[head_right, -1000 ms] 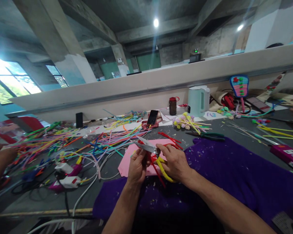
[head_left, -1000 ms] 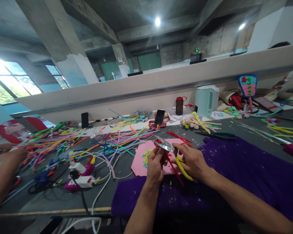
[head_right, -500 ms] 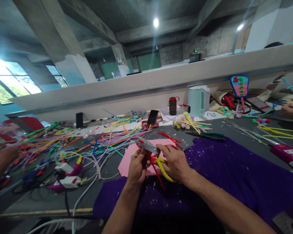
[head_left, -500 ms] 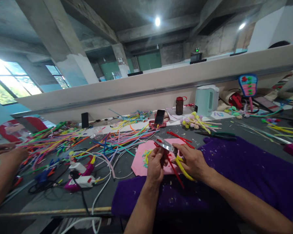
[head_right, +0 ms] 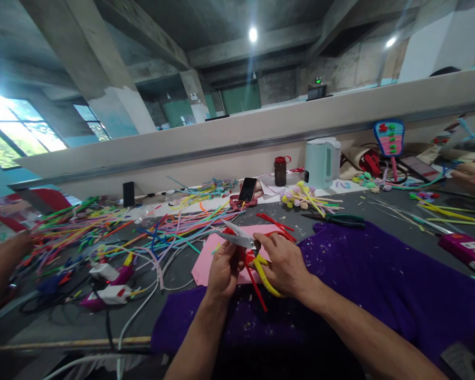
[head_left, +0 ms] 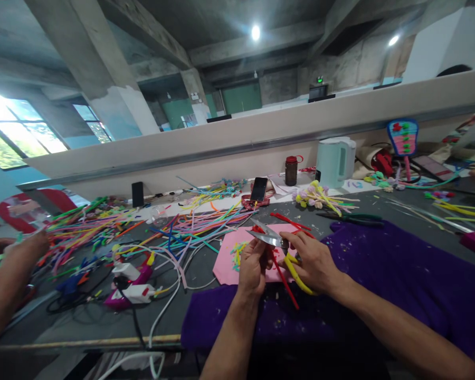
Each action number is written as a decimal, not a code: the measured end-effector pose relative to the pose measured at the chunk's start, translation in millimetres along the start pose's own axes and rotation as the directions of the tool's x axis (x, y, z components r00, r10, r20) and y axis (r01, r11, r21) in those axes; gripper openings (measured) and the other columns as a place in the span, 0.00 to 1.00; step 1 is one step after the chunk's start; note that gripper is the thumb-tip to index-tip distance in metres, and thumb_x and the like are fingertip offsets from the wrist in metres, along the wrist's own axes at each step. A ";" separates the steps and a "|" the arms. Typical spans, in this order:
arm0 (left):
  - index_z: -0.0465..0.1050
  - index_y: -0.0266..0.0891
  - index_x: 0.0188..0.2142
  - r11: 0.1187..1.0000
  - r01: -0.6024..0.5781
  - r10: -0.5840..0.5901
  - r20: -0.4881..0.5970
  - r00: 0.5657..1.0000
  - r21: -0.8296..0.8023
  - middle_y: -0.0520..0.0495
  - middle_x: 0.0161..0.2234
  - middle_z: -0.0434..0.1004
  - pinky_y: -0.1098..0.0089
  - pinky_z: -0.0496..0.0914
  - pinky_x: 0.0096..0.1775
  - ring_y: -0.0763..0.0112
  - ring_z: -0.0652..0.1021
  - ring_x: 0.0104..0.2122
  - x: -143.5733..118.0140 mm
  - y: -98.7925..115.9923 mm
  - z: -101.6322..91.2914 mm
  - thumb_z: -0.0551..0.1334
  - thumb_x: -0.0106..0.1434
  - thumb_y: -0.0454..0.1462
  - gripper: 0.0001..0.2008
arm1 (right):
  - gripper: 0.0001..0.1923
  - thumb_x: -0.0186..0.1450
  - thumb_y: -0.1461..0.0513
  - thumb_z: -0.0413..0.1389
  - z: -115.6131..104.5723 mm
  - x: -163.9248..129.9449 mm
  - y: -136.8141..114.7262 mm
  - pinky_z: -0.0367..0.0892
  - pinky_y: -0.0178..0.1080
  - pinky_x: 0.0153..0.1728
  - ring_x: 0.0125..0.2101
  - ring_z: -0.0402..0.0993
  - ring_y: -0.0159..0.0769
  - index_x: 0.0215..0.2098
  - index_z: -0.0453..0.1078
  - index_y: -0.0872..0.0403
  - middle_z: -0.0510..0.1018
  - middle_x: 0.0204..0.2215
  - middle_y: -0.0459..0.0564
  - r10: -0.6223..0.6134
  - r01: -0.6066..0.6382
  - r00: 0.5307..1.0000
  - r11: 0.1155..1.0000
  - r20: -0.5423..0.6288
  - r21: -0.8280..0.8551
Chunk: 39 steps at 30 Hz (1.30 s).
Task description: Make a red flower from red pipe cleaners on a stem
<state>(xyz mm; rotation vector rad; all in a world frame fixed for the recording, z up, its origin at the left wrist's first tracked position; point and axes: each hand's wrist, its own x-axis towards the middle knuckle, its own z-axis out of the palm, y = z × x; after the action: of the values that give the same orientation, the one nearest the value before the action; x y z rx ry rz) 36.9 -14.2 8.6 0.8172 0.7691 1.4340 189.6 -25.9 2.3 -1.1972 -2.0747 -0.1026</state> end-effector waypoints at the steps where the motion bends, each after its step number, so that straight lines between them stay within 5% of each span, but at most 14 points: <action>1: 0.70 0.34 0.27 1.000 0.004 -0.004 -0.001 1.000 -0.001 0.54 0.18 0.69 0.80 0.54 0.14 0.84 0.63 0.12 -0.1 0.1 0.1 0.66 0.47 0.42 0.13 | 0.26 0.57 0.58 0.55 0.7 0.0 0.8 0.63 0.39 0.35 0.34 0.68 0.40 0.53 0.59 0.55 0.71 0.37 0.54 -0.004 0.004 1.000 1.000 -0.005 -0.002; 39: 0.70 0.34 0.28 0.999 0.032 -0.030 0.057 0.998 -0.019 0.53 0.20 0.71 0.80 0.54 0.13 0.84 0.65 0.12 -0.4 -2.7 -3.2 0.65 0.50 0.40 0.10 | 0.26 0.57 0.58 0.54 0.8 0.3 0.5 0.62 0.37 0.34 0.34 0.68 0.38 0.53 0.58 0.54 0.70 0.37 0.52 0.012 -0.012 1.000 1.000 0.023 -0.008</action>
<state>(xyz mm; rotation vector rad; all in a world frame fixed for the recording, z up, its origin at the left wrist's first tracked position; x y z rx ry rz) 35.6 -14.4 4.6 0.8234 0.7206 1.3835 189.4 -25.1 1.8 -1.2206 -2.0891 -0.0916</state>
